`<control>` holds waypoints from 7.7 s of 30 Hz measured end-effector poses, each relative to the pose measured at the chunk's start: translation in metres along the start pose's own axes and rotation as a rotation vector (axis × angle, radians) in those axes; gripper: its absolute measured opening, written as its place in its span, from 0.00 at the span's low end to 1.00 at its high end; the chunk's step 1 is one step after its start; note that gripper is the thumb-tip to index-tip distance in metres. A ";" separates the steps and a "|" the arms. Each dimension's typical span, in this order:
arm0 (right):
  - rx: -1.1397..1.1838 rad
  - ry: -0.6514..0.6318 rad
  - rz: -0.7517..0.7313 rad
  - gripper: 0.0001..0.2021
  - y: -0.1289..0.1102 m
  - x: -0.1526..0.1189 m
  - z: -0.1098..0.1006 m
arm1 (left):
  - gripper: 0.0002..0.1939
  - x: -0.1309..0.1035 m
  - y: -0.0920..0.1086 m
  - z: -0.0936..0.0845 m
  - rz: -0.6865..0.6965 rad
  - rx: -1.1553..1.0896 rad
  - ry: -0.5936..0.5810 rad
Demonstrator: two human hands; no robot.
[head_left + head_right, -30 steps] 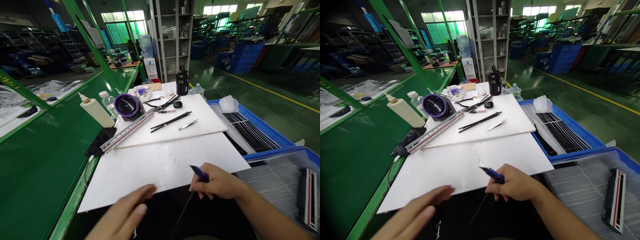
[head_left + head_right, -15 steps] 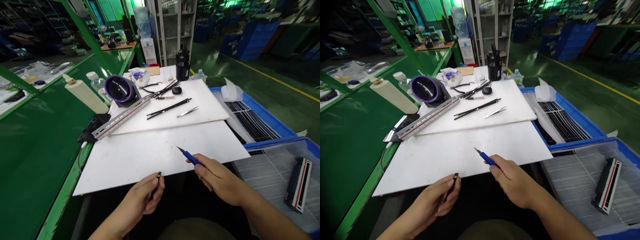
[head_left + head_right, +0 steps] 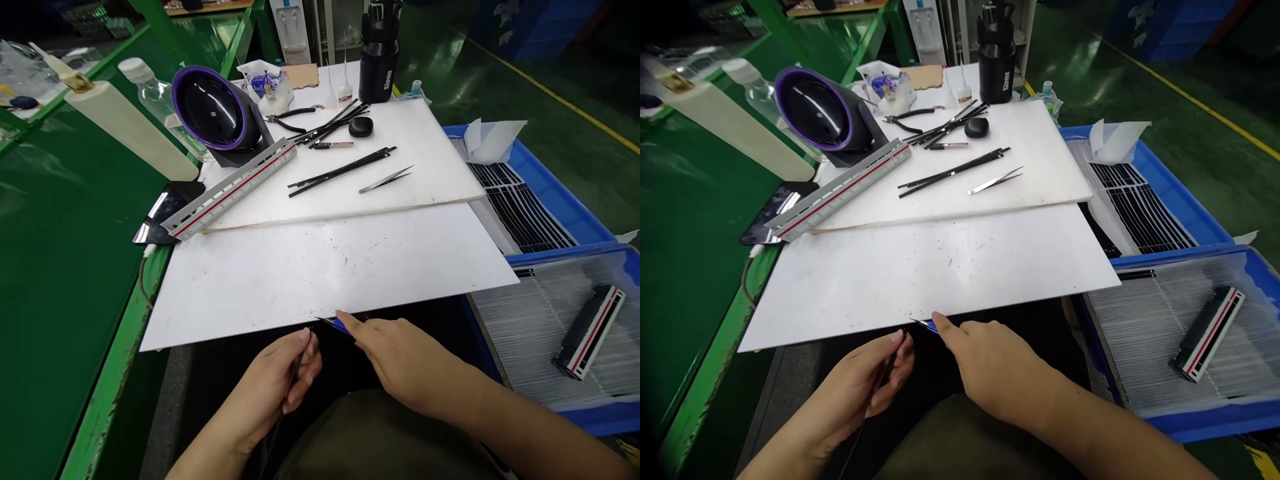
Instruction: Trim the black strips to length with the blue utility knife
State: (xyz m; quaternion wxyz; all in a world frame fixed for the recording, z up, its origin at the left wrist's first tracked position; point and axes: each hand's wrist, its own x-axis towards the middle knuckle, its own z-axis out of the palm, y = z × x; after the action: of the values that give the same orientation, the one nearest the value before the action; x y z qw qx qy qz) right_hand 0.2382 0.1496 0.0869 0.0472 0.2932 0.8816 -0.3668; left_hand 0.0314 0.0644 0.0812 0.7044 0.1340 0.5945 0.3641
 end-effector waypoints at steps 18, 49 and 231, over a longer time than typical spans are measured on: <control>0.896 0.111 0.392 0.25 0.026 -0.047 0.041 | 0.19 0.004 -0.012 -0.001 -0.026 -0.374 -0.168; 0.052 0.089 0.137 0.30 -0.015 -0.006 -0.006 | 0.19 0.017 -0.003 0.012 0.011 -0.025 -0.034; 0.116 0.044 -0.045 0.31 -0.001 0.011 -0.013 | 0.25 0.014 0.001 0.013 0.009 0.319 0.125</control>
State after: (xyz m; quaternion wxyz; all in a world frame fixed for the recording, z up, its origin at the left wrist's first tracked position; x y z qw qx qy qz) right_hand 0.2302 0.1629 0.0936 0.0026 0.2836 0.8661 -0.4116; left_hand 0.0435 0.0771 0.0749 0.6341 0.2239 0.6868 0.2759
